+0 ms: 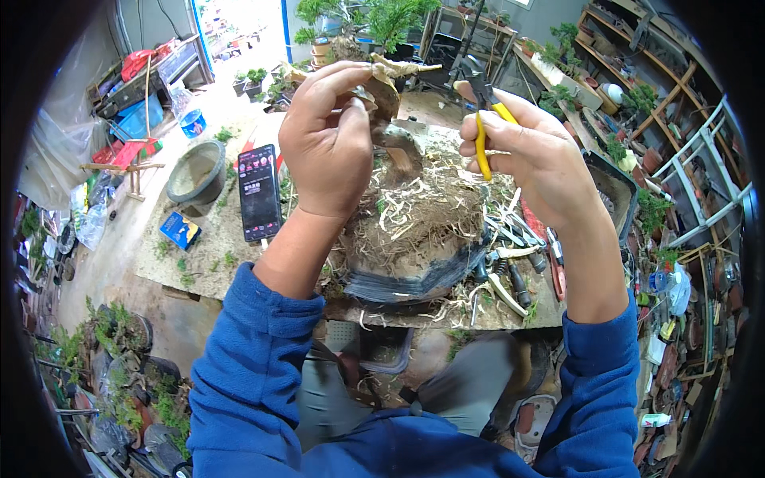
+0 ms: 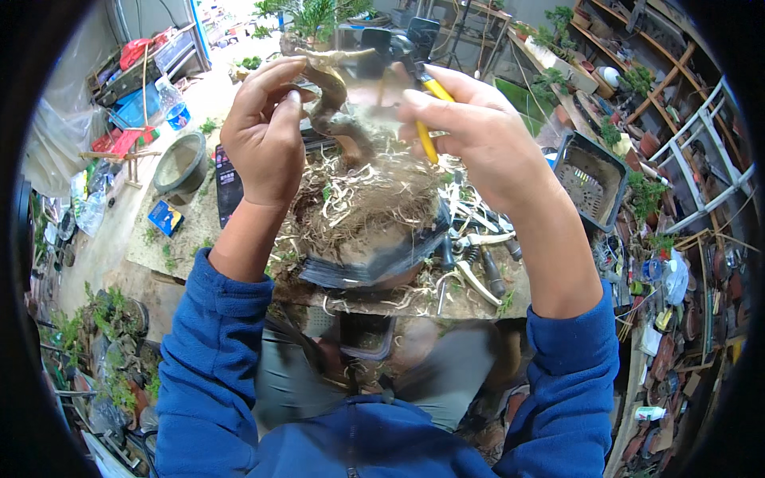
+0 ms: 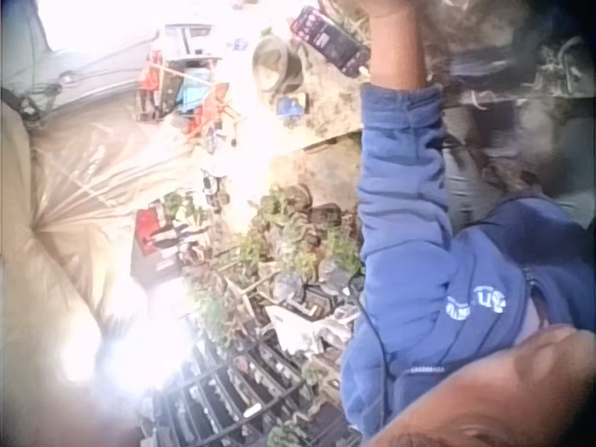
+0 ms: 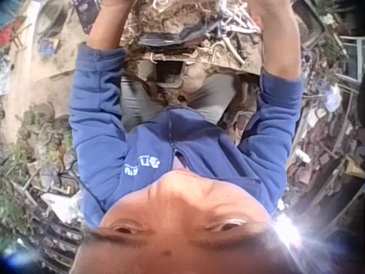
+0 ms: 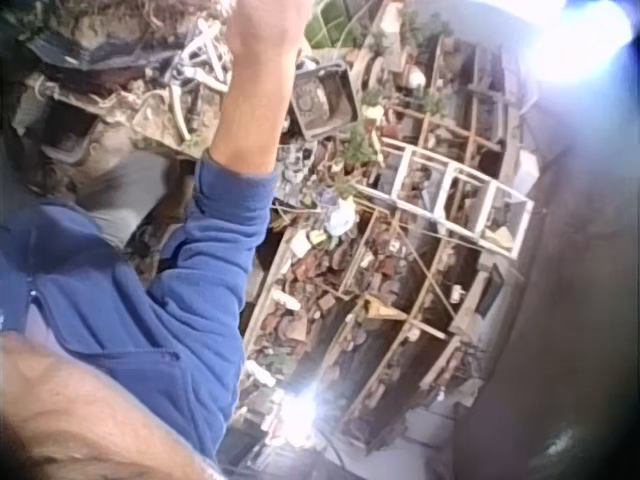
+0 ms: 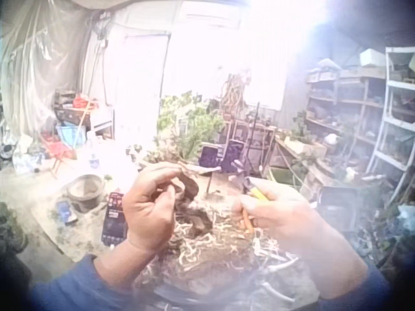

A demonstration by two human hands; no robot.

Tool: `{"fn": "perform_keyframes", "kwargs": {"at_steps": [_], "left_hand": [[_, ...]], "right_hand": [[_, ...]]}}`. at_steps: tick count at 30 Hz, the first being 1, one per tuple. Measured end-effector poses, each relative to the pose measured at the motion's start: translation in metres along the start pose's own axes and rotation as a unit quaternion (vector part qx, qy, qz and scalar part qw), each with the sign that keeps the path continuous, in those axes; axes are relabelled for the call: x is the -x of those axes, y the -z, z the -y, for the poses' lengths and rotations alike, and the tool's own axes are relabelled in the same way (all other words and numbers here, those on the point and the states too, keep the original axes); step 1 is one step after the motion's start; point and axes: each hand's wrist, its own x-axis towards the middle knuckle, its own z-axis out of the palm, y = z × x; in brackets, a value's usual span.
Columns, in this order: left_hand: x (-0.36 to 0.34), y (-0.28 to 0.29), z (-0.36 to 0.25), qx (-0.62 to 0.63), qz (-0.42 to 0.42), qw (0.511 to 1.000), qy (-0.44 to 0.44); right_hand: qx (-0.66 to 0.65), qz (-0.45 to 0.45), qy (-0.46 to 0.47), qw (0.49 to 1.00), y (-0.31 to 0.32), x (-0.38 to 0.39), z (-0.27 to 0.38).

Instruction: The person trims and shapes a small bonsai tree using pliers and a knife. They repeatedly cut small branches and scrape bark from the trunk, rotating the plant to access different sides. The work is performed on a cluttered table in a workshop filled with other potted plants and tools.

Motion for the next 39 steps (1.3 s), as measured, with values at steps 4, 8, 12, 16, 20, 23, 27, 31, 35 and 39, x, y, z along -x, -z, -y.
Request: {"fn": "perform_keyframes", "kwargs": {"at_steps": [4, 8, 12, 16, 20, 23, 27, 31, 35, 39], "left_hand": [[0.0, -0.002, -0.007, -0.029, 0.024, 0.999, 0.014], [-0.003, 0.002, -0.011, -0.08, 0.033, 0.996, -0.031], [0.002, 0.003, -0.01, -0.152, -0.022, 0.986, -0.06], [0.006, 0.002, -0.006, 0.031, -0.136, 0.952, 0.272], [-0.002, 0.007, 0.006, 0.19, -0.001, 0.901, 0.389], [-0.003, 0.003, 0.018, 0.238, 0.17, 0.884, 0.365], [0.007, -0.01, 0.023, 0.112, 0.143, 0.927, 0.327], [0.02, -0.019, 0.015, 0.062, 0.051, 0.965, 0.25], [0.026, -0.023, 0.003, -0.06, 0.003, 0.973, 0.222], [0.029, -0.026, -0.006, -0.196, -0.007, 0.965, 0.175]], "right_hand": [[0.122, 0.039, 0.034, 0.991, -0.011, -0.003, 0.003], [0.15, 0.064, -0.001, 0.987, -0.016, -0.01, 0.004], [0.198, 0.059, 0.03, 0.978, -0.019, -0.017, 0.002], [0.271, 0.036, 0.036, 0.961, -0.021, -0.021, 0.005], [0.312, -0.003, 0.055, 0.948, -0.023, -0.023, 0.01], [0.33, -0.007, 0.084, 0.94, -0.026, -0.023, 0.014], [0.379, -0.013, 0.065, 0.923, -0.03, -0.02, 0.027], [0.419, 0.013, 0.057, 0.906, -0.034, -0.01, 0.041], [0.543, 0.02, 0.116, 0.832, -0.034, -0.01, 0.053], [0.511, 0.04, 0.082, 0.855, -0.032, -0.007, 0.061]]}}
